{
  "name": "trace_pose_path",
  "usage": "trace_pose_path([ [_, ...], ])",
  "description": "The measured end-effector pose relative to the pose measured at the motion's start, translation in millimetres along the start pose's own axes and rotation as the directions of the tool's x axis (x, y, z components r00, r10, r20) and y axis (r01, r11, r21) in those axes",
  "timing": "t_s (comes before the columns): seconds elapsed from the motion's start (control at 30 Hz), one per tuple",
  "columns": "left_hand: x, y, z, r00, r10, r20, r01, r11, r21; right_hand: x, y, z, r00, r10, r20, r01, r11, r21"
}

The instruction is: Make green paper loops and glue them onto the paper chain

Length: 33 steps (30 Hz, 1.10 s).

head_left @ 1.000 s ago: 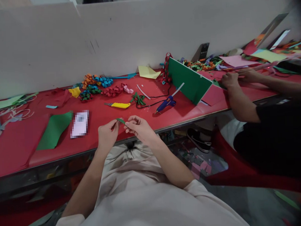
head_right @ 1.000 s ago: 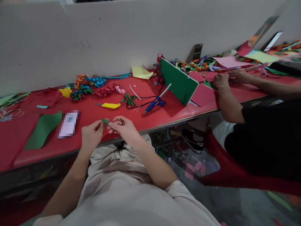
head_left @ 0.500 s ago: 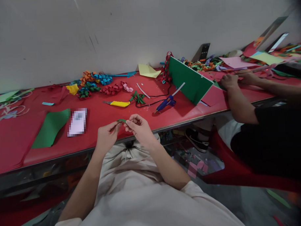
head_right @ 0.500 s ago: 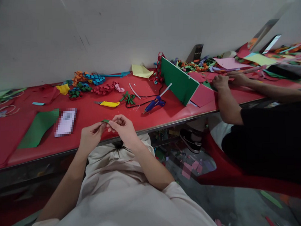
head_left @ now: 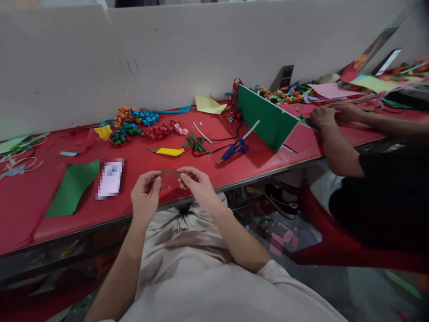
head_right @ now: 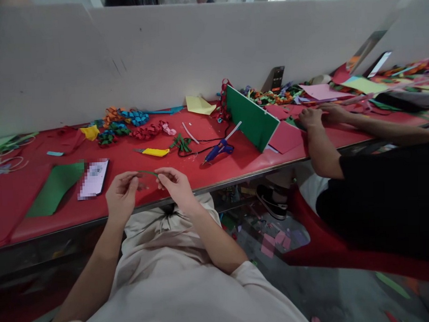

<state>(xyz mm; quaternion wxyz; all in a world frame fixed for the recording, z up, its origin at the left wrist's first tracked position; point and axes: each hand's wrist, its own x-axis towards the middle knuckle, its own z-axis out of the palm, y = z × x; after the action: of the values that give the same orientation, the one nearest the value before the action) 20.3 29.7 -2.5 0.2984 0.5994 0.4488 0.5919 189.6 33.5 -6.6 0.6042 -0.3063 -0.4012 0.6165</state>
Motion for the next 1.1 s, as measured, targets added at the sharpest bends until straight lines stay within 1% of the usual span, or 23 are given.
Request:
trace_pose_path([
  [0.1,2,-6,0.0,0.996,-0.076,-0.054,0.074,0.997,-0.034,-2,2,0,0.993,0.084,0.082,-0.082,0.996,-0.023],
  [0.2,6,-11,-1.9,0.989,-0.144,-0.040,0.143,0.989,-0.019,-6,3,1,0.977,0.158,0.144,-0.148,0.986,-0.080],
  [0.27,8,-13,-3.5,0.984,-0.178,-0.018,0.177,0.983,-0.047,-7,2,2,0.973,0.164,0.162,-0.152,0.985,-0.083],
  [0.33,9,-12,-4.8,0.974,-0.227,0.017,0.228,0.970,-0.089,-7,0,2,0.974,0.165,0.158,-0.163,0.986,-0.028],
  [0.43,7,-7,-6.3,0.945,-0.310,0.107,0.324,0.932,-0.163,-6,-4,0,0.972,0.197,0.127,-0.206,0.977,0.062],
  [0.53,3,-2,-7.8,0.919,-0.341,0.195,0.386,0.879,-0.280,-4,-6,-2,0.966,0.237,0.107,-0.247,0.964,0.094],
  [0.6,1,-1,-8.9,0.904,-0.346,0.252,0.413,0.858,-0.306,-1,-7,-3,0.963,0.249,0.102,-0.259,0.961,0.100],
  [0.63,0,-1,-9.5,0.896,-0.344,0.279,0.421,0.859,-0.290,1,-7,-3,0.964,0.247,0.098,-0.257,0.961,0.102],
  [0.7,-1,-3,-10.9,0.883,-0.332,0.332,0.412,0.887,-0.207,6,-6,-3,0.970,0.225,0.088,-0.234,0.965,0.114],
  [0.8,-1,-7,-12.7,0.877,-0.306,0.371,0.343,0.939,-0.037,16,0,-3,0.985,0.167,0.048,-0.172,0.977,0.126],
  [0.87,0,-10,-13.5,0.887,-0.304,0.348,0.313,0.949,0.032,22,6,-3,0.995,0.098,0.008,-0.098,0.995,0.025],
  [0.93,0,-12,-13.7,0.903,-0.306,0.302,0.309,0.950,0.039,23,12,-3,1.000,-0.012,-0.025,0.007,0.983,-0.182],
  [0.97,-1,-13,-13.6,0.914,-0.302,0.273,0.306,0.952,0.027,22,15,-4,0.998,-0.068,-0.016,0.060,0.953,-0.296],
  [1.03,-2,-14,-12.5,0.939,-0.275,0.205,0.282,0.959,-0.008,18,20,-5,0.989,-0.137,0.056,0.147,0.868,-0.474],
  [1.1,-1,-13,-9.6,0.967,-0.230,0.114,0.235,0.971,-0.039,13,22,-5,0.976,-0.158,0.150,0.216,0.790,-0.574],
])
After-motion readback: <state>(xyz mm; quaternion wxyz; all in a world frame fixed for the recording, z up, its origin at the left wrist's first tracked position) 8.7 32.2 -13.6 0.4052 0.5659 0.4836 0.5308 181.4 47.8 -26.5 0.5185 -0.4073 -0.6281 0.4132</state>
